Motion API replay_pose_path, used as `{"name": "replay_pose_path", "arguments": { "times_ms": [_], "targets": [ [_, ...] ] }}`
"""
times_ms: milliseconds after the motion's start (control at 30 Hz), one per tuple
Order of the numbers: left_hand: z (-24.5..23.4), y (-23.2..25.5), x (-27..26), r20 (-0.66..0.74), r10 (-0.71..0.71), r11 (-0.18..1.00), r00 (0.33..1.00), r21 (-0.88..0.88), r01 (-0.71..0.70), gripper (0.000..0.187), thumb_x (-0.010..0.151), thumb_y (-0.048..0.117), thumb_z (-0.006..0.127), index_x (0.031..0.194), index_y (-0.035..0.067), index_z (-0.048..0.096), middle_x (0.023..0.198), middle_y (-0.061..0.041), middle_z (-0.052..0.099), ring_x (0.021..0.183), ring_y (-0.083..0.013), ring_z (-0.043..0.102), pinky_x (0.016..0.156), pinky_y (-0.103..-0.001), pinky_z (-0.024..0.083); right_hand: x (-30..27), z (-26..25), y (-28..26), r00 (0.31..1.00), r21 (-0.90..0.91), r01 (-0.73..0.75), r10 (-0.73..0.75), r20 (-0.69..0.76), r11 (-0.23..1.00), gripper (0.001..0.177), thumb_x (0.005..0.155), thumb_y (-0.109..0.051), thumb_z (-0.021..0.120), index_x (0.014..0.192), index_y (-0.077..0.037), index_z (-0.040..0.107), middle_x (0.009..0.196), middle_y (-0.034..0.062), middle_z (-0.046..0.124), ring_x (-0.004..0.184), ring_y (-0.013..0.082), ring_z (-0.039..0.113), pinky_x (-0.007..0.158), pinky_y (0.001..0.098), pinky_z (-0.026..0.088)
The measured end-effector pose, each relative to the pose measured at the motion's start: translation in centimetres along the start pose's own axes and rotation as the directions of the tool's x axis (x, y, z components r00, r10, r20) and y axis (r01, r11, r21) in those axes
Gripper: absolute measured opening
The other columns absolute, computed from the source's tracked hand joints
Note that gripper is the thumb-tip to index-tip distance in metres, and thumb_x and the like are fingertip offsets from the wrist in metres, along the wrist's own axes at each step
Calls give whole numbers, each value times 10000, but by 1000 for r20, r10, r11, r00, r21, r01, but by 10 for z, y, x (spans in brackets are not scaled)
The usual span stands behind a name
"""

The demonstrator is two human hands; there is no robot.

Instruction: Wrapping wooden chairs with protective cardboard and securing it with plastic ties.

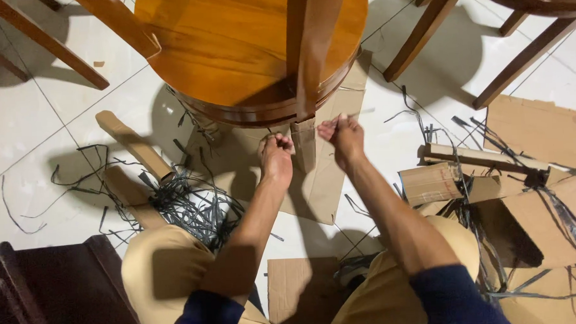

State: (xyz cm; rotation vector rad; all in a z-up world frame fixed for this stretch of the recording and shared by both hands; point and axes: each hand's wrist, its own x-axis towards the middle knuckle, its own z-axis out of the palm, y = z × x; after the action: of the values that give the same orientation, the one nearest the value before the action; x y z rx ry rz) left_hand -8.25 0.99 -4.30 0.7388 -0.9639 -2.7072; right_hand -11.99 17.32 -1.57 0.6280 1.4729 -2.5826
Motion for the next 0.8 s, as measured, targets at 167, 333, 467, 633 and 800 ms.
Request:
{"name": "replay_pose_path", "arguments": {
  "times_ms": [167,333,467,633,800],
  "targets": [
    [0,4,20,-48,39,999,998,23,-37,234,1061,26,409,904,134,546,780,-2,533,677,-136,621,681,-261,607,39,3,15,997,-21,12,-13,-75,1000,294,1084,-266,411,928,-61,551,872,154,719,744,228,777,714,377,696],
    [8,9,13,-54,14,1000,998,3,-14,197,1042,-1,418,924,93,544,824,-37,559,698,-157,651,694,-284,639,-9,6,12,997,34,31,-29,-67,999,293,1090,-300,438,1074,-35,563,1029,147,689,897,217,721,844,352,638],
    [19,18,-3,-65,15,1000,998,-23,-16,209,1042,-16,400,888,54,524,807,-51,526,705,-169,631,709,-294,638,-73,26,1,978,-306,186,-205,-32,934,263,1076,-254,551,1226,-75,673,1205,139,704,1076,251,661,848,358,568],
    [5,6,6,-25,21,1000,999,-7,-22,205,1043,-2,412,899,80,532,812,-31,538,715,-152,637,717,-270,634,-62,33,6,949,-333,293,-315,-12,896,173,1008,-195,665,1131,-110,753,1051,54,742,930,126,622,699,210,532],
    [8,9,2,12,32,999,999,27,-32,199,1049,10,402,911,93,519,827,-21,535,743,-143,634,735,-263,632,-48,34,19,934,-219,330,-351,-64,918,78,995,-98,646,955,-68,705,928,69,712,828,135,615,613,218,540]
  ]
}}
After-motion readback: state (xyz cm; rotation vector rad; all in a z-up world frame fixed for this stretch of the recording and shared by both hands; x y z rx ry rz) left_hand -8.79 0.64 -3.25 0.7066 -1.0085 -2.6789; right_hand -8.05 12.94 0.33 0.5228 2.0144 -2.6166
